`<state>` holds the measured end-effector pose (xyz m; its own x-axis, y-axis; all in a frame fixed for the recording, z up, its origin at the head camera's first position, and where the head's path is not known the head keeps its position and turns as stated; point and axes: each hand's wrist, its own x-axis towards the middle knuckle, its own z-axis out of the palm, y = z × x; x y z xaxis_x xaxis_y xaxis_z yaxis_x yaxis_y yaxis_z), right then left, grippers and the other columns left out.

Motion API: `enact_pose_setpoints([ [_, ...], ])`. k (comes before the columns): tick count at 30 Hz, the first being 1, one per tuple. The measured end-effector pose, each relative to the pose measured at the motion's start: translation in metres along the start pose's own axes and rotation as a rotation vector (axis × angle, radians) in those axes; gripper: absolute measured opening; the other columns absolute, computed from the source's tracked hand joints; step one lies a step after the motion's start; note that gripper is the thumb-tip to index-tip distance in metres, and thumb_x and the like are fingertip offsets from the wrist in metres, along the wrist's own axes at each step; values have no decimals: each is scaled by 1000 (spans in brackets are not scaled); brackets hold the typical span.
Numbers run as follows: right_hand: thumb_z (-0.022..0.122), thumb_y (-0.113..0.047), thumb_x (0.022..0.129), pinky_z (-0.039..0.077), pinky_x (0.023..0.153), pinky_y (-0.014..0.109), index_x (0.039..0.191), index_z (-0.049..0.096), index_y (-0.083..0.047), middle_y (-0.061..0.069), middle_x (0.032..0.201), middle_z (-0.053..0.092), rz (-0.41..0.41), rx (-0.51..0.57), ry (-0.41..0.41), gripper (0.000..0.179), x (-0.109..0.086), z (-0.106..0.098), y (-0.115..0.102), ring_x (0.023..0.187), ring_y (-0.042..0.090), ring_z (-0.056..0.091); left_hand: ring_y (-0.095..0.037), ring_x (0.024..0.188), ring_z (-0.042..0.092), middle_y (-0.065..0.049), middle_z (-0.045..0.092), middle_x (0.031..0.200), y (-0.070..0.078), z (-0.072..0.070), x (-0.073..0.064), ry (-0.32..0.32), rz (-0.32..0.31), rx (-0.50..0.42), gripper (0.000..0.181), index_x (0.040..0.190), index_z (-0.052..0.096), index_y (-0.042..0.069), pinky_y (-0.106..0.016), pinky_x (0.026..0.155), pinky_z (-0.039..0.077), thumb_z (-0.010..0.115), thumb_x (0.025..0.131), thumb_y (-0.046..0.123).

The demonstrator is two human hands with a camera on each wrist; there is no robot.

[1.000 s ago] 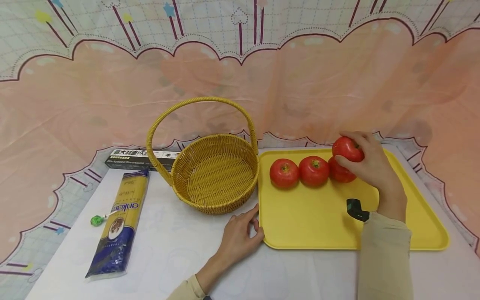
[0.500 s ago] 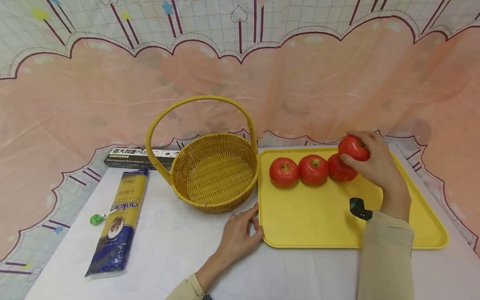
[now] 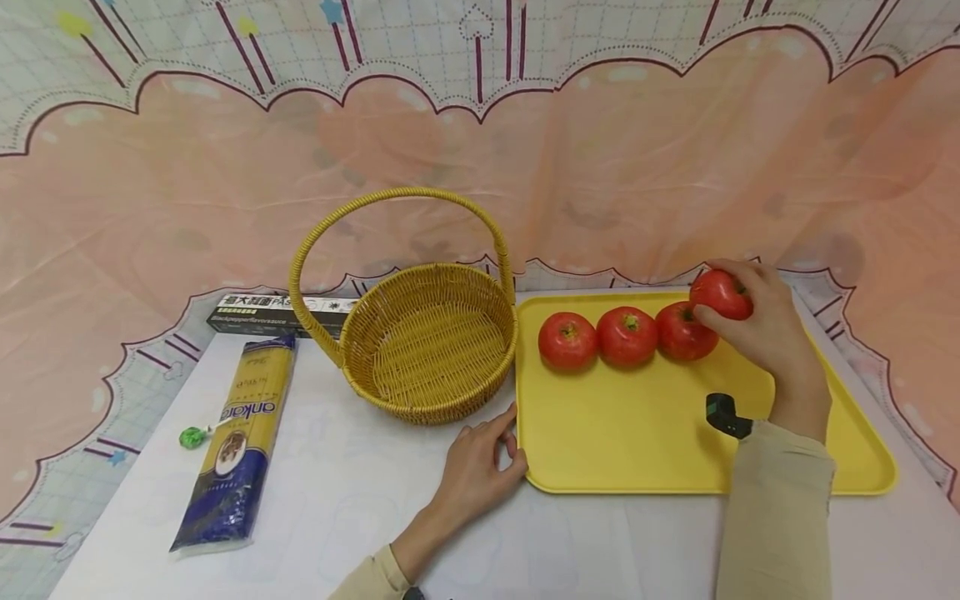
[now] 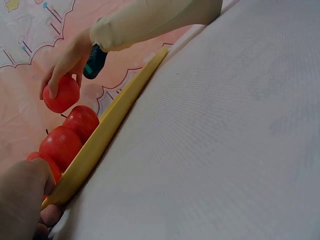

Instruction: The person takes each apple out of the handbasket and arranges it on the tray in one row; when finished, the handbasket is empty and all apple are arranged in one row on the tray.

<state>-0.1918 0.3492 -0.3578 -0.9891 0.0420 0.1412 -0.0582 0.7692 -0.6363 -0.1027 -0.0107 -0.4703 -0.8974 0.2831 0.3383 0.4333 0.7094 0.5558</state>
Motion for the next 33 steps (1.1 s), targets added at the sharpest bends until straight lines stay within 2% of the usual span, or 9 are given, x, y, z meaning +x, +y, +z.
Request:
enact_pose_setpoints([
  [9,64,-33,87,32,86,74,147,31,-22,28,141,23,33,8,1,70,-1,-1,8,115,53,33,2,55,31,15,55,65,1,-1,1,2,-1,5,56,129,58,6,-16,64,27,61,75,21],
  [17,61,-35,88,33,86,74,150,25,-27,29,146,17,88,17,-11,72,1,-1,14,120,52,26,1,55,31,15,54,65,1,-1,1,3,-5,5,55,128,59,6,-16,64,27,61,75,21],
  [25,60,-33,89,31,87,74,150,24,-21,28,152,9,107,26,4,71,1,-1,20,124,54,20,2,55,32,16,54,65,1,0,1,2,-6,9,55,128,58,7,-16,64,27,61,75,21],
  [33,58,-35,90,27,91,75,150,25,-19,27,152,8,114,24,40,70,2,2,27,125,55,20,1,57,35,16,54,66,0,0,1,-8,-11,18,54,128,59,6,-17,66,29,60,76,22],
])
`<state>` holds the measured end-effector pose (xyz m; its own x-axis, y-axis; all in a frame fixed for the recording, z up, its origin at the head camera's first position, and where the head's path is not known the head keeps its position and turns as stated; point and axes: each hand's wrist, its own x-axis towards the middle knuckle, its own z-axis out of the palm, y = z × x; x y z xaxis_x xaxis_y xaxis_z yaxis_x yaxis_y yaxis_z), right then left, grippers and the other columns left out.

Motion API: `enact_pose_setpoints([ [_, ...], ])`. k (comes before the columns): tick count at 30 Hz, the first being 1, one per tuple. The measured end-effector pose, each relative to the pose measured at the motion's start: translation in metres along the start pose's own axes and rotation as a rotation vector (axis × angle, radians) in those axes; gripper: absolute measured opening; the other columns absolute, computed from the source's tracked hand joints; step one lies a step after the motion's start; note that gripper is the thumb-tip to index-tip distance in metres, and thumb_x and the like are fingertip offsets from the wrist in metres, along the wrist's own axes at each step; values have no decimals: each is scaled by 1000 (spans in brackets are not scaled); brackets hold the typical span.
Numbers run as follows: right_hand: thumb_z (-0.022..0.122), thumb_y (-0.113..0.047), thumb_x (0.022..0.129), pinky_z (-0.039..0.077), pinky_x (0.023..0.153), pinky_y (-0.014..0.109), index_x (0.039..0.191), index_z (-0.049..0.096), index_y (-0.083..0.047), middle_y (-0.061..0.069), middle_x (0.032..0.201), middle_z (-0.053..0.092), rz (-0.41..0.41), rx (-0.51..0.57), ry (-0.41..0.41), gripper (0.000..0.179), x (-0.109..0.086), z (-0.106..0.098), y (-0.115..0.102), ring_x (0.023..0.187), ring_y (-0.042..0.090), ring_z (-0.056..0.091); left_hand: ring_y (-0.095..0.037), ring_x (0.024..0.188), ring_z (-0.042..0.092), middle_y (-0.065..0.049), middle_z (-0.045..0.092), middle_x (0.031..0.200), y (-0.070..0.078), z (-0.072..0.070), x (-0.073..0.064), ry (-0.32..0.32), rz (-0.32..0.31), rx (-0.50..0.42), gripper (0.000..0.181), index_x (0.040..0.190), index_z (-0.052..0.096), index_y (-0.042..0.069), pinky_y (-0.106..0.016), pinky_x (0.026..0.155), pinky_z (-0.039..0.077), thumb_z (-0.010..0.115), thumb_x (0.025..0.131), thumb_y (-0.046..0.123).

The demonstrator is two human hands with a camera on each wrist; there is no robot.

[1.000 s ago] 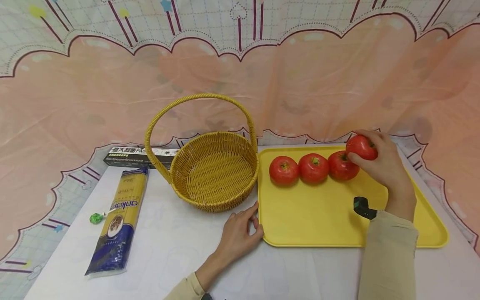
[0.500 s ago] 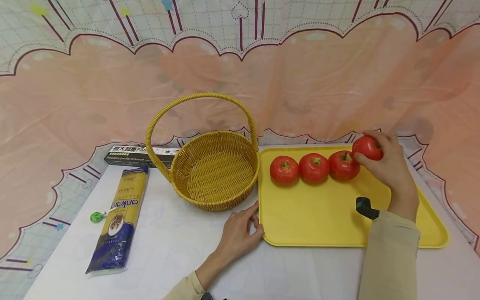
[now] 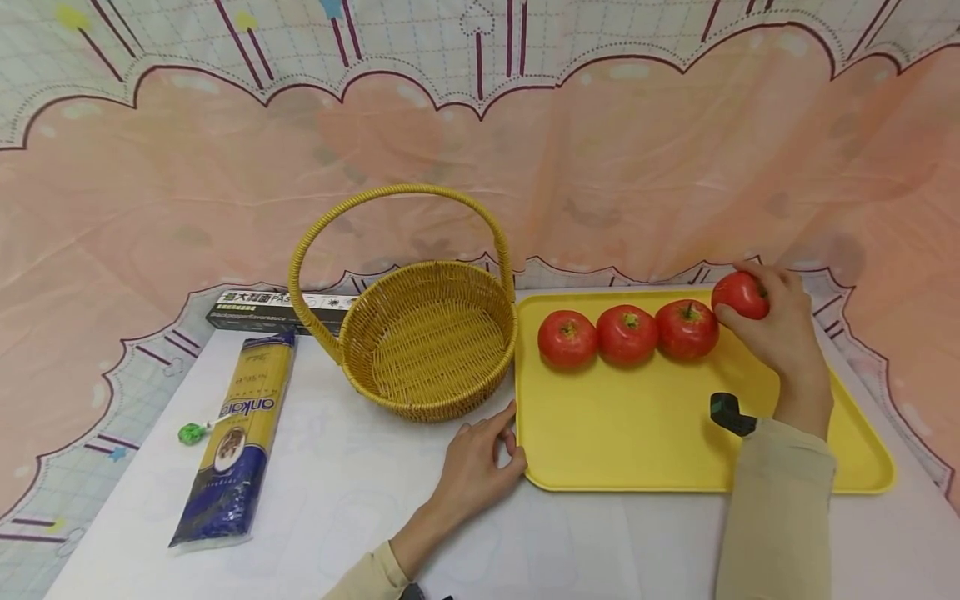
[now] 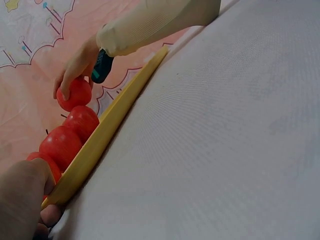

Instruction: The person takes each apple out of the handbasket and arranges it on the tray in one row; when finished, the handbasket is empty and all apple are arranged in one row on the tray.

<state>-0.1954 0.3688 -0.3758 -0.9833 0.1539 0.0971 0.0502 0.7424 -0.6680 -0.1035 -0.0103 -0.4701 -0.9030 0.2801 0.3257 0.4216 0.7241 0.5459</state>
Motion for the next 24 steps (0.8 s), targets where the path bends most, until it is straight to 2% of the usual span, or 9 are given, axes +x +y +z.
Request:
enact_pose_setpoints([
  [12,55,-38,90,27,95,73,151,21,-19,32,149,10,57,17,-12,72,1,4,11,122,55,23,1,58,36,16,54,66,0,-1,0,-3,0,-4,55,128,58,6,-17,68,31,60,76,23],
  [24,54,-41,90,28,91,73,150,20,-16,35,145,14,54,-19,-37,73,4,4,18,119,56,25,2,56,33,16,54,66,0,-1,-1,7,12,-24,56,129,57,5,-16,66,27,61,75,21],
])
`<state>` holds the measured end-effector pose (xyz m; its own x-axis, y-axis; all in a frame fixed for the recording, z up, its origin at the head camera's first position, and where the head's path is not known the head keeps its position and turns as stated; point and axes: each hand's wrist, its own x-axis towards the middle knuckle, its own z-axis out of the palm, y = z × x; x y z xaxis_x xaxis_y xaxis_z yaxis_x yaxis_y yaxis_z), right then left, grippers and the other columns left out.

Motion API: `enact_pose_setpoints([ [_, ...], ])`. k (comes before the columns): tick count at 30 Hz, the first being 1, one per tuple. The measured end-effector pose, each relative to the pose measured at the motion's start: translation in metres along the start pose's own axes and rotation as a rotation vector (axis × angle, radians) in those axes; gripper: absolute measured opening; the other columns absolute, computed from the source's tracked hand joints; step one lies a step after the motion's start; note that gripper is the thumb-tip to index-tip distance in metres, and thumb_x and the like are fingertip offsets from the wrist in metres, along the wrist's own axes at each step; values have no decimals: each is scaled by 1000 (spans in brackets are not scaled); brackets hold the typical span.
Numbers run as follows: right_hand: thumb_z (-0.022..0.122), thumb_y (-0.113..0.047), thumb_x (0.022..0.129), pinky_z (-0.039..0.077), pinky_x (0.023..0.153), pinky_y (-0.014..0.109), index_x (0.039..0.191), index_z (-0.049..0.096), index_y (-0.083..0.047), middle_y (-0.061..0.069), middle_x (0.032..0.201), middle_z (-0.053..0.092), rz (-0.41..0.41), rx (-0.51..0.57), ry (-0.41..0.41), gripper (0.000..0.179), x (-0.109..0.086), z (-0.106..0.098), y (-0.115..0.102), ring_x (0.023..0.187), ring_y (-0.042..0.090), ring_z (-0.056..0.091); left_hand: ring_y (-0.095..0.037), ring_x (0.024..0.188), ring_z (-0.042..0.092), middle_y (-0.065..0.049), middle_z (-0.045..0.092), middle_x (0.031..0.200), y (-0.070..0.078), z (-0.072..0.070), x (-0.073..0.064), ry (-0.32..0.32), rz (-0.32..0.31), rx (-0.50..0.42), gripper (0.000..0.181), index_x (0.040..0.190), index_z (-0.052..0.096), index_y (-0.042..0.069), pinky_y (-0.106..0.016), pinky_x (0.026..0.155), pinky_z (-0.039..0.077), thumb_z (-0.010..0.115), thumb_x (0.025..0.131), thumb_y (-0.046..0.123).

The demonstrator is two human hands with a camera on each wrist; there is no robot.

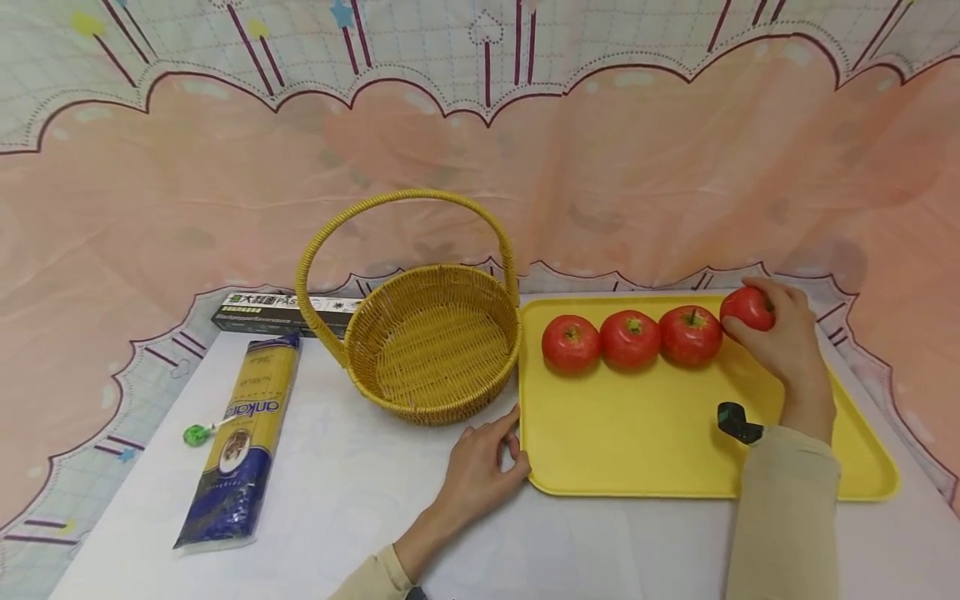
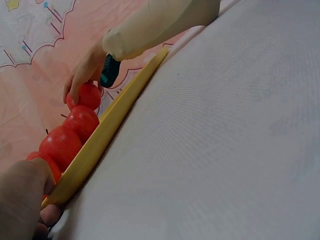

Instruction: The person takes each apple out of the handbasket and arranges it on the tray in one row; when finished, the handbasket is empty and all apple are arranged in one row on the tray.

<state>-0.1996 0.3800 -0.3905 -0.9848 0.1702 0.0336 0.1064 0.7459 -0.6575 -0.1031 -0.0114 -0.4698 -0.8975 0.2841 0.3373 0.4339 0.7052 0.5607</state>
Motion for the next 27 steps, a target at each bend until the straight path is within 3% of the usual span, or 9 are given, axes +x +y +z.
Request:
enact_pose_setpoints([
  [14,60,-35,89,31,85,73,144,31,-4,39,134,23,-113,-98,-46,69,4,0,15,111,56,32,2,57,37,16,53,65,-1,1,0,10,8,27,55,128,59,5,-16,66,30,61,75,21],
  [27,68,-28,84,30,84,72,138,37,-4,38,134,25,-263,-176,-185,67,14,-13,24,111,54,33,2,59,39,16,53,65,0,-1,0,0,4,18,56,128,58,5,-16,65,28,61,75,21],
])
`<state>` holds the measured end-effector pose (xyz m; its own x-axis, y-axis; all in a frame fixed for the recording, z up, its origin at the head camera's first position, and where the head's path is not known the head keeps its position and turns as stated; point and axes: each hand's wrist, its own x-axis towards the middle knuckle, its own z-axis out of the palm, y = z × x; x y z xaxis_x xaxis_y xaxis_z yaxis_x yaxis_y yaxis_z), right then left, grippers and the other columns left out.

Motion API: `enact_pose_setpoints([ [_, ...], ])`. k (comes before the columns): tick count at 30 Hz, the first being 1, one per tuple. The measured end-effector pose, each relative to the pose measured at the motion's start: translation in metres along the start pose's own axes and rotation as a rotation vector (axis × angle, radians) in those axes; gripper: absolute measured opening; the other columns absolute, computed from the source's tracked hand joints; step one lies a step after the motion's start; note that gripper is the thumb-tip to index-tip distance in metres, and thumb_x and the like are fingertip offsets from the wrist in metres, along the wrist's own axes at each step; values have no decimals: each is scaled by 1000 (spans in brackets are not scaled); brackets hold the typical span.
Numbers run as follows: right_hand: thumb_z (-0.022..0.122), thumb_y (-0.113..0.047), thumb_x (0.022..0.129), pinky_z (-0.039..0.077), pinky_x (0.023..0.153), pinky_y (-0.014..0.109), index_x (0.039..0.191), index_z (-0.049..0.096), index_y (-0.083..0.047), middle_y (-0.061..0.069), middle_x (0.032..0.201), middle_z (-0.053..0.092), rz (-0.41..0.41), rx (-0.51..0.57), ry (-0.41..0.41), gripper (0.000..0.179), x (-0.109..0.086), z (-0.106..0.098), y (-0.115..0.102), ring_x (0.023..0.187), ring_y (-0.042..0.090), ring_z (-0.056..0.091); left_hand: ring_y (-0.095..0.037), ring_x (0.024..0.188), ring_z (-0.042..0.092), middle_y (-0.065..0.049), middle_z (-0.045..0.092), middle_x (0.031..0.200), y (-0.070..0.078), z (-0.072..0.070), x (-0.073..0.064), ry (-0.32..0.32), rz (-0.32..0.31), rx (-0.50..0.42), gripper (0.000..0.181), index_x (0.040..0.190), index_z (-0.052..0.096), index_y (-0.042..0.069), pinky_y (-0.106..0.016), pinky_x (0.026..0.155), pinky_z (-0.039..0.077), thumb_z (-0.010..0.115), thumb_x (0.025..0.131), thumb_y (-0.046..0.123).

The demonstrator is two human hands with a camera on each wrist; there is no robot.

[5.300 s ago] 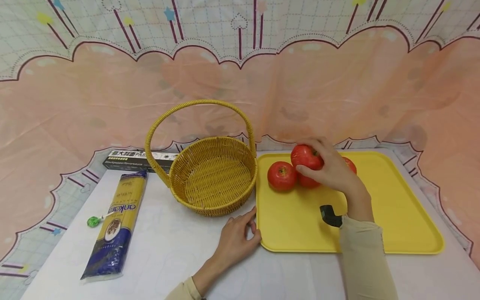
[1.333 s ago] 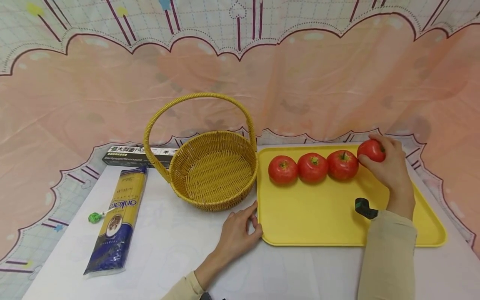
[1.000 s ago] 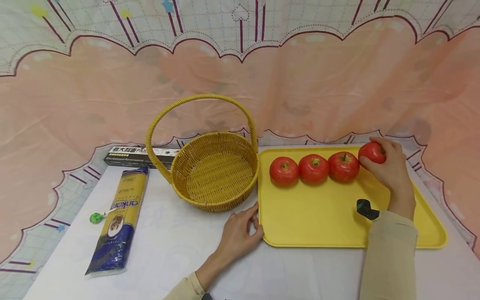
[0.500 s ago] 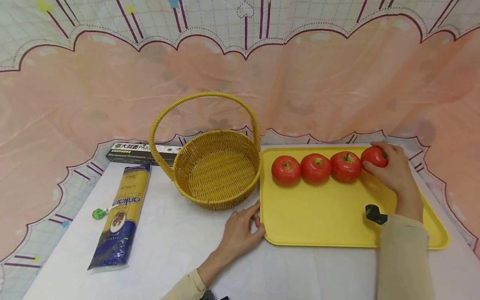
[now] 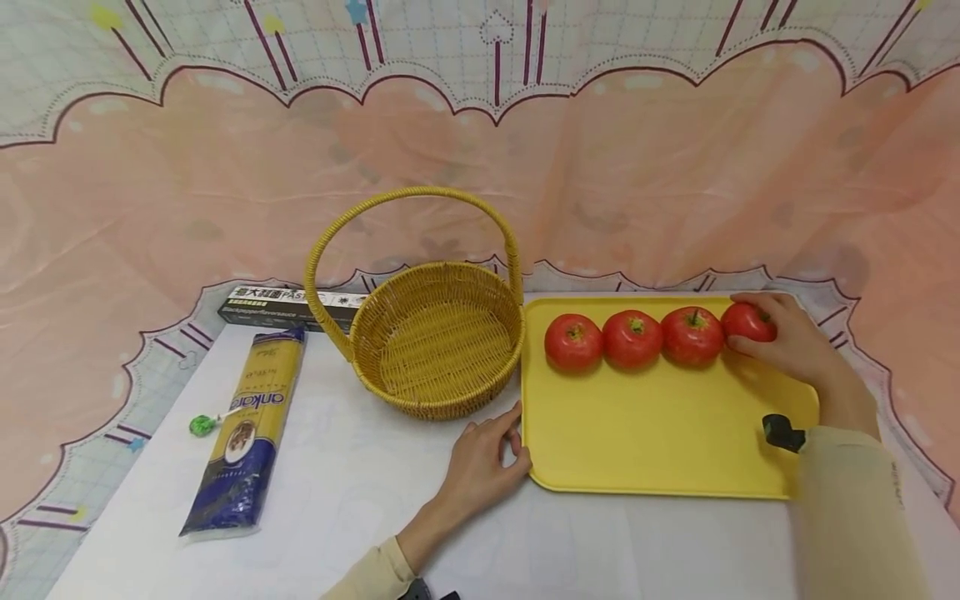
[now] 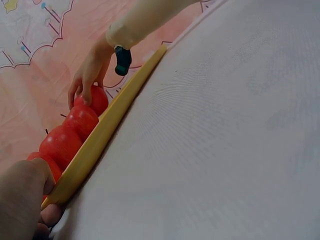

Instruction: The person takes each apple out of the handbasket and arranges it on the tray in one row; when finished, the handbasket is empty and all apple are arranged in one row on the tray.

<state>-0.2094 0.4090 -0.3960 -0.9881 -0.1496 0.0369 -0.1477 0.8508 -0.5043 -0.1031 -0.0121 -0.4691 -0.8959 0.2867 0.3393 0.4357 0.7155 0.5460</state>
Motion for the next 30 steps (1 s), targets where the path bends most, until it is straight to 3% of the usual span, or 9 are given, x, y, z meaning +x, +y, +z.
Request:
enact_pose_setpoints([
  [8,68,-30,84,32,86,72,141,34,-7,34,134,27,-9,1,-111,71,3,-4,9,111,52,34,2,58,38,16,53,65,0,1,0,4,2,4,55,128,59,5,-16,64,28,61,75,22],
  [17,71,-23,81,35,86,70,137,39,-5,32,132,30,-63,-9,-167,66,11,-6,13,110,49,37,2,59,38,17,53,65,-1,1,-1,-9,-11,-1,55,129,58,6,-16,65,29,61,76,22],
  [30,76,-27,75,47,77,54,125,49,-3,27,115,44,-175,-179,-245,62,25,-16,5,97,40,53,1,55,32,16,54,66,0,0,0,-25,-11,-3,55,129,57,5,-16,65,29,61,77,23],
])
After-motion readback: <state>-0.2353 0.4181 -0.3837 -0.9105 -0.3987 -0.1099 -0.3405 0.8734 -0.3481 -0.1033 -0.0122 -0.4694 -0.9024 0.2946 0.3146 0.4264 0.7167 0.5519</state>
